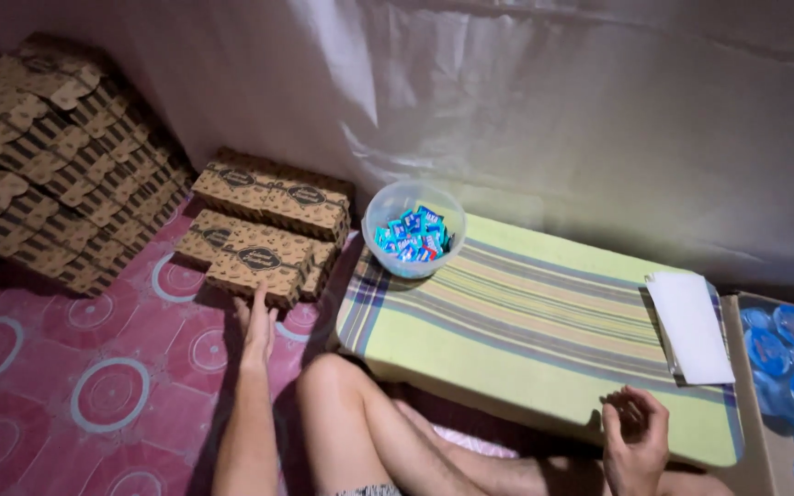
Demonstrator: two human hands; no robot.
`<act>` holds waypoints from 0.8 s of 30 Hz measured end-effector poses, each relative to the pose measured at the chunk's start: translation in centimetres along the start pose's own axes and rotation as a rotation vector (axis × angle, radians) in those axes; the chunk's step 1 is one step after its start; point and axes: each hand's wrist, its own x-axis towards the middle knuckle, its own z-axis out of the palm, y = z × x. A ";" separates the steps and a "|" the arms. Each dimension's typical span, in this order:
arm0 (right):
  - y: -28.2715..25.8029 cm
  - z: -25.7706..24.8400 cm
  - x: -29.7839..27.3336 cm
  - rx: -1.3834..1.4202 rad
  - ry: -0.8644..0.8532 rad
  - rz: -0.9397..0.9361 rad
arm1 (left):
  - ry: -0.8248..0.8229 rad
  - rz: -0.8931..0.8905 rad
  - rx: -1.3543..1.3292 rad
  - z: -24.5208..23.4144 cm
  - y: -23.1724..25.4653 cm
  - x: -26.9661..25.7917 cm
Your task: Assembling cardboard boxes, inserting paper liners, and filling them with food items and small containers.
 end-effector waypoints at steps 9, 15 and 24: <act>-0.8 1.0 0.1 -0.079 0.109 0.056 | 0.289 0.737 0.633 2.7 -2.1 0.0; 1.5 1.2 0.1 -0.086 0.118 -0.004 | 0.312 0.659 0.674 2.7 -1.3 1.9; 8.0 -0.2 1.3 -0.169 -0.029 0.022 | 0.392 0.373 0.605 1.6 3.2 7.4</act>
